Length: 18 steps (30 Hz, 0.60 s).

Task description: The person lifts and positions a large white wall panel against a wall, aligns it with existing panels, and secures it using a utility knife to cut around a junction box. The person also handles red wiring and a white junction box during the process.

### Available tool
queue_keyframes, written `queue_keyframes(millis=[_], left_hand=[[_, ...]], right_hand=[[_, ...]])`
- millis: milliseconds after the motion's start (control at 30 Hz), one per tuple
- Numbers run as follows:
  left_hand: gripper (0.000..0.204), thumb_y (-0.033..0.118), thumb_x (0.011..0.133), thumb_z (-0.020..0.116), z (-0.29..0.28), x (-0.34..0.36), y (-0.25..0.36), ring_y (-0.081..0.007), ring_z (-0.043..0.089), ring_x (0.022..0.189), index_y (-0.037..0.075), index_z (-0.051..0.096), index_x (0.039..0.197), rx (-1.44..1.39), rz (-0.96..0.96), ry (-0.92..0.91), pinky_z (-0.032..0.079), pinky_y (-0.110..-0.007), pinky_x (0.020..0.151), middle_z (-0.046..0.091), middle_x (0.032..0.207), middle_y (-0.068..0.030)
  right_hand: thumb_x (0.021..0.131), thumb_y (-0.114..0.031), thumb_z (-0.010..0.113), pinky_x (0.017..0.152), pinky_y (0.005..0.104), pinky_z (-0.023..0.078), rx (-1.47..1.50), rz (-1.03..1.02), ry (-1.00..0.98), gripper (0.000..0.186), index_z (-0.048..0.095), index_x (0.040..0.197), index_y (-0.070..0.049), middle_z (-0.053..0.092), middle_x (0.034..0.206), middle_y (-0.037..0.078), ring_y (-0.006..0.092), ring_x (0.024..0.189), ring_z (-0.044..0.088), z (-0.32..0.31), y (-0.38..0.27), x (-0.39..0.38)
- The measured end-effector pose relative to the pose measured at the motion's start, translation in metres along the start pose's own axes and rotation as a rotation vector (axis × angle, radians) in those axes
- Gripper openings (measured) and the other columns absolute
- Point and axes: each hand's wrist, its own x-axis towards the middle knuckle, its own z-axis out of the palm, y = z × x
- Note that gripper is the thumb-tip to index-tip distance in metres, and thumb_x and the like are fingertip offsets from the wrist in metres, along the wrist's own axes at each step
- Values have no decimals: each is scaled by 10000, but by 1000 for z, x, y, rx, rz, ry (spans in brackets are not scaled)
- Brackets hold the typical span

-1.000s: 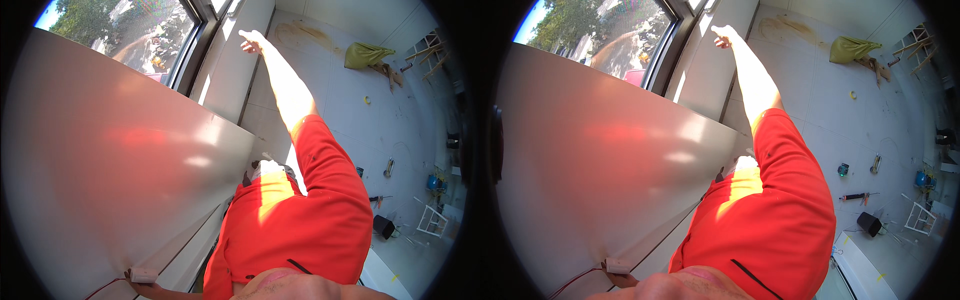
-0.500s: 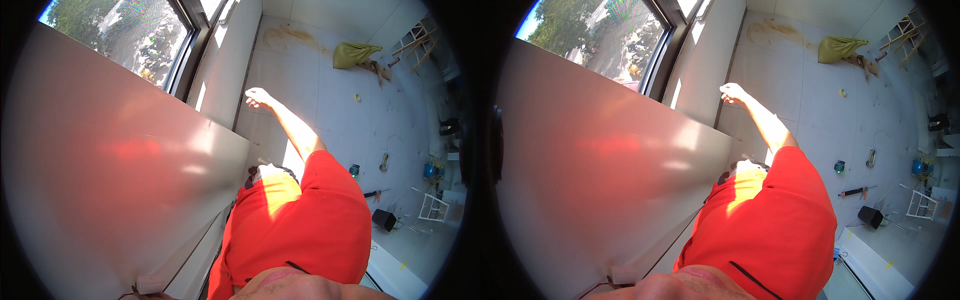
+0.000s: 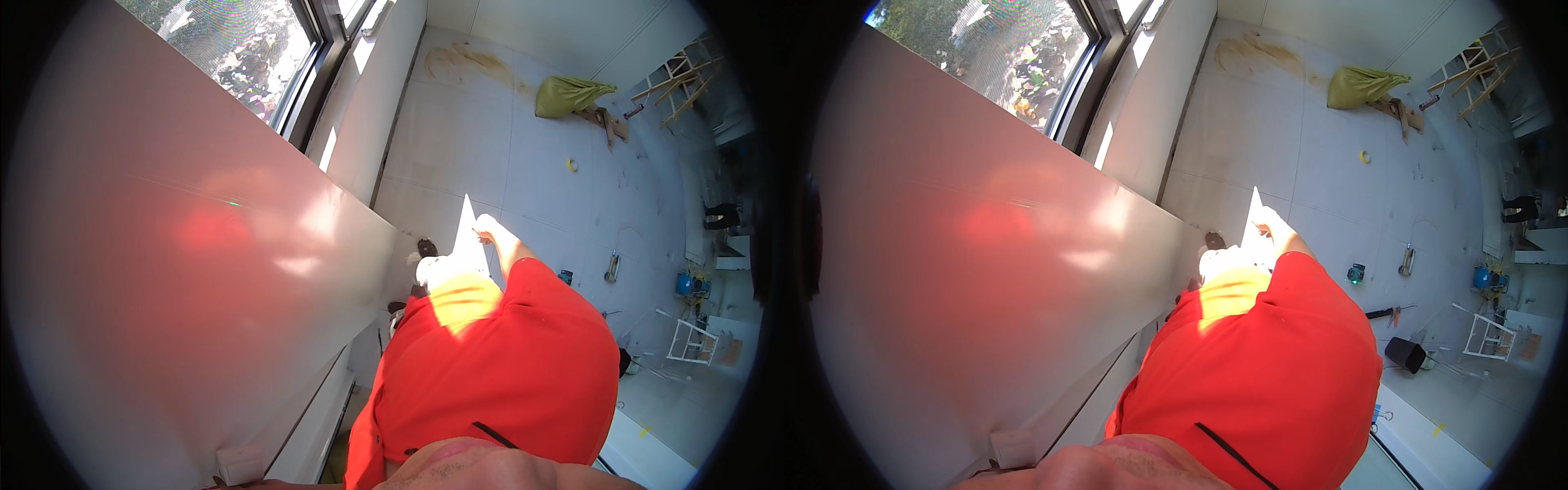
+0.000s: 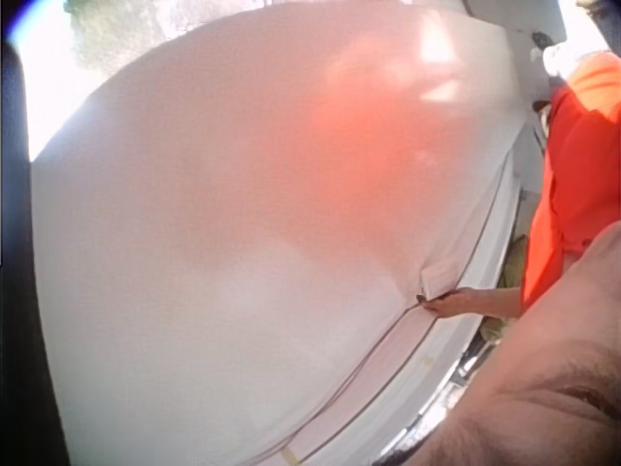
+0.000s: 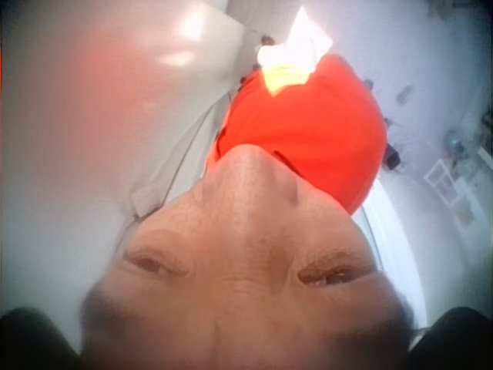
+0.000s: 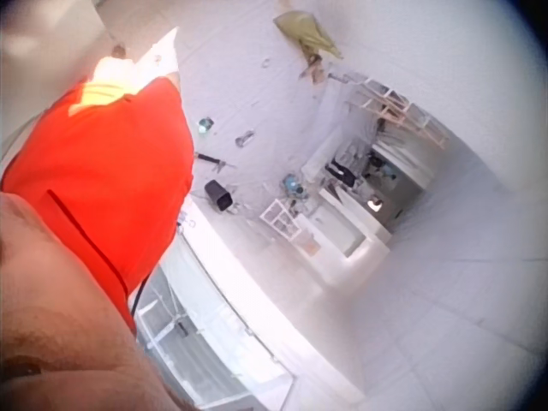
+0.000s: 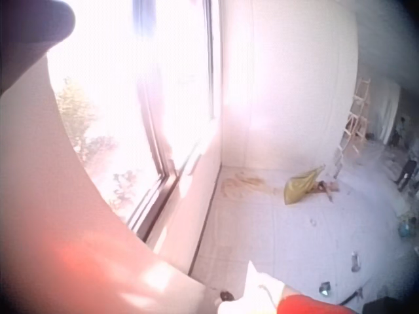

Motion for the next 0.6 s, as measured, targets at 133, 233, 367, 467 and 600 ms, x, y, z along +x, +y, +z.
queue_keyframes(millis=[133,233,367,467,600], left_hand=[[538,331,1068,686,-1,-30,23,-287,642,1306,-15,621,1474,72,90,178,518,-420,1112,646,1451,-188],[537,332,1066,690,-2,-76,46,-286,644,1302,-14,624,1472,152,213,389,518,-418,1112,645,1452,-190],[537,334,1064,695,31,-153,55,-284,645,1298,-13,629,1468,276,427,655,517,-416,1112,645,1452,-192],[501,266,1048,701,68,-217,39,-367,651,1286,-64,639,1420,636,505,568,534,-446,1101,643,1425,-239],[431,254,1091,613,117,-314,-18,-342,678,1264,-56,680,1382,694,57,-151,504,-412,1103,720,1372,-226]], right_hand=[[1021,-319,643,605,422,604,-70,-175,56,311,742,1035,-25,723,765,90,217,651,723,-59,-68,48],[1039,-301,662,640,371,604,-31,-299,30,270,749,1119,-58,752,906,79,171,753,728,-98,-150,100],[999,-333,646,1008,441,587,-464,-940,192,368,765,1265,-108,813,1141,122,350,1106,757,-175,-275,148],[1015,-348,652,1039,448,578,-554,-1080,269,403,727,1347,-130,772,1269,143,356,1182,728,-232,-388,154],[1005,-271,687,1135,451,527,-765,-1449,522,534,583,1506,-118,612,1534,162,361,1379,608,-304,-528,178]])
